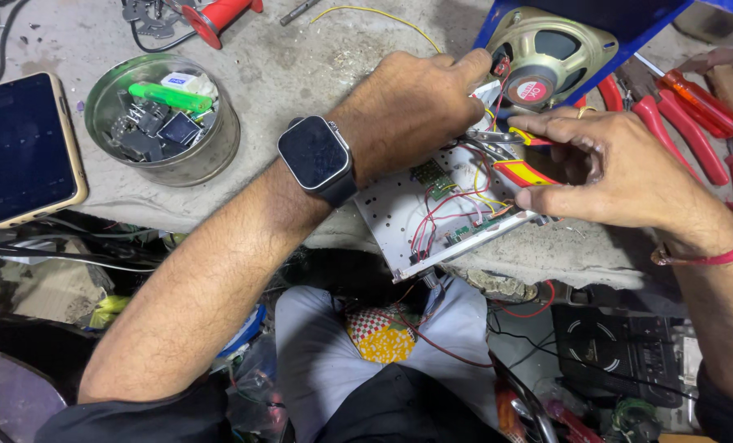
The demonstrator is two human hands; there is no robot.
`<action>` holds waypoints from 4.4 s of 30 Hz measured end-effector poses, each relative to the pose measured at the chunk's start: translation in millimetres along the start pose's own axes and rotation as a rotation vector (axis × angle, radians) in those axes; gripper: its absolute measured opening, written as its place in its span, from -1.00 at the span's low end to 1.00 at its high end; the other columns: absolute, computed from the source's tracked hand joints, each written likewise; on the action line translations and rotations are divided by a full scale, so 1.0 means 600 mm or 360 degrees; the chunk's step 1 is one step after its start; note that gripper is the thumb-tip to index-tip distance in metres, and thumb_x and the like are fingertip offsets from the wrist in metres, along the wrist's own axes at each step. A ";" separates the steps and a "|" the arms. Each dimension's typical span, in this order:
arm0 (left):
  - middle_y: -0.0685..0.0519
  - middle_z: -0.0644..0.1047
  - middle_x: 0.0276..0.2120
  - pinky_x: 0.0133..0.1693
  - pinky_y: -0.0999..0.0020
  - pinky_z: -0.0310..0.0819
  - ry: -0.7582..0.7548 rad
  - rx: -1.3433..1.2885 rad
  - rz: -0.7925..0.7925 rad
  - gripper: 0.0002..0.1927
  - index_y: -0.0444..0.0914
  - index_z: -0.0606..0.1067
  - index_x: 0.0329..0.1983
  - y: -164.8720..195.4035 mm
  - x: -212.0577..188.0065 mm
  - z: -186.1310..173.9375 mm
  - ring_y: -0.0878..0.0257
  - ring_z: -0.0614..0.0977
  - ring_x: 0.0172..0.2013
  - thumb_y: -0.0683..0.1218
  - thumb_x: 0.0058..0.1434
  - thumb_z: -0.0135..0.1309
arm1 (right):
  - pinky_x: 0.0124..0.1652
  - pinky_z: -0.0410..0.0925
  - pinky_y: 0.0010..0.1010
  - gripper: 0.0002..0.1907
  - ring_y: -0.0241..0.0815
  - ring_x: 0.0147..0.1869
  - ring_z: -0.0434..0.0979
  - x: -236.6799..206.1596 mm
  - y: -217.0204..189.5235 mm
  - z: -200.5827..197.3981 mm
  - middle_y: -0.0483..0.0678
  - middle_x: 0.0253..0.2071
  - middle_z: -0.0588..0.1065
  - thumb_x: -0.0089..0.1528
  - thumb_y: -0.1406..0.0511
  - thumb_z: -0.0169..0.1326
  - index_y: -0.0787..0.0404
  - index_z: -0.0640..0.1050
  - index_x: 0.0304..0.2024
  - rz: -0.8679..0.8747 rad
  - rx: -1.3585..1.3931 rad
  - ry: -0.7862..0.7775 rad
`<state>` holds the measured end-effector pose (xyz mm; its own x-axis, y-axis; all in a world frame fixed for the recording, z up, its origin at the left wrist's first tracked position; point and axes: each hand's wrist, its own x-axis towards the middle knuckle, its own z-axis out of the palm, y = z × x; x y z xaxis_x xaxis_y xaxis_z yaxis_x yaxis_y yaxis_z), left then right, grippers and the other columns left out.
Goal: The person repairs a small blue electronic device by cutting wires, soldering connections on a circuit board, and reassembling the casing with screws. They use pliers, a soldering iron, and a screwdriver to complete the task.
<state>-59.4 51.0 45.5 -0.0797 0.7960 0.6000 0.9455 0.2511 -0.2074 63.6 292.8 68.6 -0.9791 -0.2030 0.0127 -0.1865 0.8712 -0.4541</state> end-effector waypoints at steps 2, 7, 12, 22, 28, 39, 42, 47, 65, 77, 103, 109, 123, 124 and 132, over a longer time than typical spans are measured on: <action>-0.06 0.50 -0.19 -0.36 0.25 0.56 0.0037 -0.0057 -0.0007 -0.98 -0.18 0.61 -0.43 -0.001 -0.002 0.001 0.14 0.66 -0.28 -0.14 0.08 0.19 | -0.38 0.35 -0.41 -0.16 -0.26 -0.41 0.47 0.000 0.000 0.001 -0.02 -0.44 0.56 -0.11 0.14 0.35 0.18 0.53 0.24 0.0017 0.0043 -0.0014; -0.05 0.49 -0.22 -0.33 0.21 0.56 0.0064 -0.0150 -0.0044 -0.99 -0.20 0.60 -0.43 -0.002 -0.005 0.004 0.10 0.67 -0.25 -0.17 0.06 0.21 | -0.37 0.33 -0.45 -0.14 -0.29 -0.39 0.45 0.002 0.008 0.003 -0.06 -0.40 0.57 -0.10 0.13 0.35 0.18 0.51 0.27 -0.0034 0.0127 -0.0026; -0.08 0.49 -0.22 -0.33 0.13 0.55 0.0030 -0.0222 -0.0094 -0.97 -0.20 0.61 -0.43 -0.003 -0.007 0.007 0.04 0.66 -0.27 -0.18 0.04 0.21 | -0.29 0.32 -0.41 -0.10 -0.24 -0.29 0.44 -0.002 0.014 0.006 -0.01 -0.34 0.51 -0.09 0.16 0.38 0.16 0.53 0.34 -0.0034 0.0091 -0.0054; -0.11 0.48 -0.22 -0.30 0.11 0.56 0.0014 -0.0254 -0.0097 -0.95 -0.22 0.58 -0.43 -0.006 -0.009 0.017 0.01 0.66 -0.29 -0.22 0.04 0.21 | -0.37 0.30 -0.41 -0.16 -0.27 -0.39 0.41 -0.003 0.009 0.007 -0.07 -0.50 0.47 -0.11 0.17 0.32 0.12 0.53 0.27 0.0058 0.0159 -0.0058; -0.12 0.48 -0.21 -0.30 0.09 0.56 -0.0014 -0.0287 -0.0108 -0.95 -0.22 0.58 -0.42 -0.008 -0.011 0.020 -0.02 0.66 -0.31 -0.22 0.04 0.22 | -0.33 0.32 -0.41 -0.15 -0.26 -0.38 0.41 -0.006 0.016 0.009 -0.01 -0.52 0.45 -0.03 0.15 0.34 0.11 0.54 0.36 -0.0028 0.0095 -0.0060; -0.08 0.43 -0.10 -0.16 0.06 0.48 0.0099 -0.0700 -0.0200 -0.88 -0.25 0.49 -0.23 -0.010 -0.030 0.013 -0.03 0.58 -0.08 -0.27 0.18 0.13 | 0.01 0.38 -0.36 -0.13 -0.19 -0.01 0.55 -0.044 0.010 -0.011 0.06 -0.02 0.58 0.01 0.11 0.31 0.32 0.48 0.34 -0.0153 0.0108 0.0052; -0.09 0.40 -0.06 -0.08 0.06 0.44 0.0088 -0.0883 -0.0221 -0.82 -0.22 0.46 -0.20 -0.016 -0.033 0.010 -0.05 0.52 0.00 -0.30 0.15 0.08 | 0.00 0.36 -0.32 -0.07 -0.13 -0.02 0.54 -0.070 0.009 -0.025 0.08 -0.01 0.55 -0.02 0.09 0.24 0.34 0.44 0.38 -0.0125 0.0094 0.0104; -0.12 0.38 -0.09 0.02 0.08 0.40 0.0019 -0.1211 -0.0212 -0.76 -0.26 0.41 -0.08 -0.028 -0.029 0.007 -0.06 0.49 -0.01 -0.34 0.21 -0.03 | 0.03 0.32 -0.32 -0.19 -0.11 0.03 0.52 -0.084 0.003 -0.024 0.09 -0.02 0.54 0.03 0.10 0.14 0.35 0.42 0.29 -0.0058 0.0541 0.0150; -0.11 0.49 -0.17 -0.04 0.10 0.45 -0.0103 -0.1189 -0.0428 -0.89 -0.29 0.43 -0.15 -0.038 -0.021 0.044 -0.05 0.56 -0.08 -0.23 0.27 0.05 | -0.10 0.42 -0.22 -0.15 0.04 -0.10 0.55 -0.013 -0.081 -0.038 0.05 -0.12 0.58 -0.15 0.00 0.36 0.30 0.61 0.13 -0.0414 -0.0697 0.0375; -0.11 0.48 -0.19 -0.06 0.09 0.44 -0.0033 -0.1178 -0.0329 -0.91 -0.30 0.40 -0.17 -0.042 -0.027 0.055 -0.05 0.55 -0.11 -0.25 0.28 0.01 | -0.10 0.41 -0.19 -0.14 0.06 -0.15 0.52 -0.006 -0.060 -0.024 0.07 -0.19 0.55 -0.13 0.04 0.34 0.33 0.57 0.18 -0.0404 -0.0620 0.0332; -0.10 0.48 -0.19 -0.04 0.10 0.44 -0.0049 -0.1183 -0.0346 -0.90 -0.30 0.40 -0.17 -0.040 -0.031 0.053 -0.04 0.55 -0.11 -0.26 0.26 -0.05 | -0.20 0.45 -0.29 -0.26 -0.03 -0.26 0.57 -0.008 -0.043 -0.019 0.14 -0.17 0.56 -0.11 0.11 0.39 0.44 0.59 0.01 -0.0362 -0.0437 0.0325; -0.11 0.47 -0.18 -0.03 0.12 0.44 -0.0014 -0.1198 -0.0416 -0.93 -0.30 0.39 -0.16 -0.037 -0.025 0.039 -0.04 0.54 -0.09 -0.25 0.31 -0.07 | -0.18 0.47 -0.30 -0.25 -0.08 -0.29 0.61 -0.017 -0.057 -0.031 0.09 0.03 0.61 -0.08 0.13 0.35 0.33 0.58 0.13 -0.0252 -0.0277 0.0207; -0.17 0.58 -0.18 -0.31 -0.02 0.45 0.0189 0.0270 -0.0744 -0.49 -0.29 0.55 0.03 -0.062 -0.046 -0.053 -0.16 0.59 -0.24 -0.35 -0.06 0.05 | 0.13 0.33 -0.20 0.02 0.02 0.22 0.45 -0.133 0.183 -0.070 0.17 0.27 0.34 0.03 0.07 0.17 0.22 0.19 0.51 0.0669 0.0488 0.0756; -0.16 0.57 -0.19 -0.26 -0.02 0.47 0.0254 0.0138 -0.0716 -0.61 -0.28 0.56 -0.02 -0.045 -0.041 -0.046 -0.15 0.59 -0.21 -0.29 0.03 0.12 | 0.12 0.37 -0.22 0.01 0.04 0.20 0.46 -0.127 0.189 -0.072 0.18 0.32 0.29 0.04 0.07 0.19 0.26 0.16 0.48 0.0554 0.0418 0.0919; -0.09 0.55 -0.48 -0.48 0.01 0.46 0.0249 -0.0106 -0.0719 -0.76 -0.24 0.54 -0.52 0.053 0.025 0.022 -0.08 0.61 -0.49 0.00 0.06 0.29 | 0.14 0.38 -0.02 -0.17 0.30 0.16 0.54 -0.067 0.160 -0.091 0.36 0.10 0.52 0.12 0.05 0.41 0.38 0.46 0.29 0.0549 -0.0849 0.0553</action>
<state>-34.8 77.8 37.9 -0.4433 0.5217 0.7289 0.8459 0.5124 0.1477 80.9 409.2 73.2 -0.9420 0.1992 0.2700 0.2103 0.9776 0.0122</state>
